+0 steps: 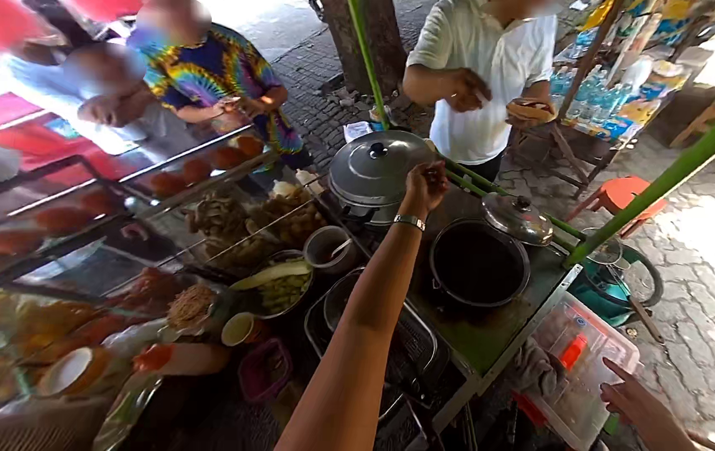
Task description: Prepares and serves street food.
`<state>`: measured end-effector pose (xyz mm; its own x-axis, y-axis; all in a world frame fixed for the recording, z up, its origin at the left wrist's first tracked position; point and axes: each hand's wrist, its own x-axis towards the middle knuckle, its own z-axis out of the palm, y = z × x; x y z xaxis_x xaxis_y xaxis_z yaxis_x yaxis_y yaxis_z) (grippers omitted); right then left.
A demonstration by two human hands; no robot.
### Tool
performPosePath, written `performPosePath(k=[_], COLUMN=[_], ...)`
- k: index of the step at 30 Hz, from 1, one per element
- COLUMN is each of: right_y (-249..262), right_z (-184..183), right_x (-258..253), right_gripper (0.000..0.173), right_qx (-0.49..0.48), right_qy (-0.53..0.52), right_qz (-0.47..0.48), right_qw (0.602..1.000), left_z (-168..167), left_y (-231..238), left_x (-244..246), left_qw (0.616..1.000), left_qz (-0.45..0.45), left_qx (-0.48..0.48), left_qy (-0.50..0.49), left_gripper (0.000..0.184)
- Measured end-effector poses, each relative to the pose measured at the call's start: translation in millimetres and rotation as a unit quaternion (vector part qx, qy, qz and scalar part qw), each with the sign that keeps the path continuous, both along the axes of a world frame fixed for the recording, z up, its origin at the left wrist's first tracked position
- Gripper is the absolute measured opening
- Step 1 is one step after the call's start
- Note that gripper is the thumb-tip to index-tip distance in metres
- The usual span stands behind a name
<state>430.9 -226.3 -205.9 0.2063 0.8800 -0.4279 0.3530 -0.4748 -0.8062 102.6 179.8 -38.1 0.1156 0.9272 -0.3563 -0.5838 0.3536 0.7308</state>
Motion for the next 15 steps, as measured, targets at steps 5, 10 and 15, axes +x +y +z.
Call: performPosePath(k=[5,10,15], right_y=[4,38,61], right_z=[61,70,89], right_x=[-65,-122,-222], right_gripper=[0.05,0.053,0.049], right_qx=[-0.001,0.119,0.134], right_qy=[-0.008,0.0,0.05], right_qz=[0.074,0.204,0.356], right_qw=[0.997,0.972,0.924], left_z=[11,34,31], left_y=[-106,-227,-342], left_x=[-63,-157,-246], left_qw=[0.91,0.843,0.931], left_qz=[-0.242,-0.363,-0.218], left_qx=[-0.036,-0.009,-0.047], left_qy=[0.333,0.397,0.288], left_gripper=[0.032,0.033,0.046])
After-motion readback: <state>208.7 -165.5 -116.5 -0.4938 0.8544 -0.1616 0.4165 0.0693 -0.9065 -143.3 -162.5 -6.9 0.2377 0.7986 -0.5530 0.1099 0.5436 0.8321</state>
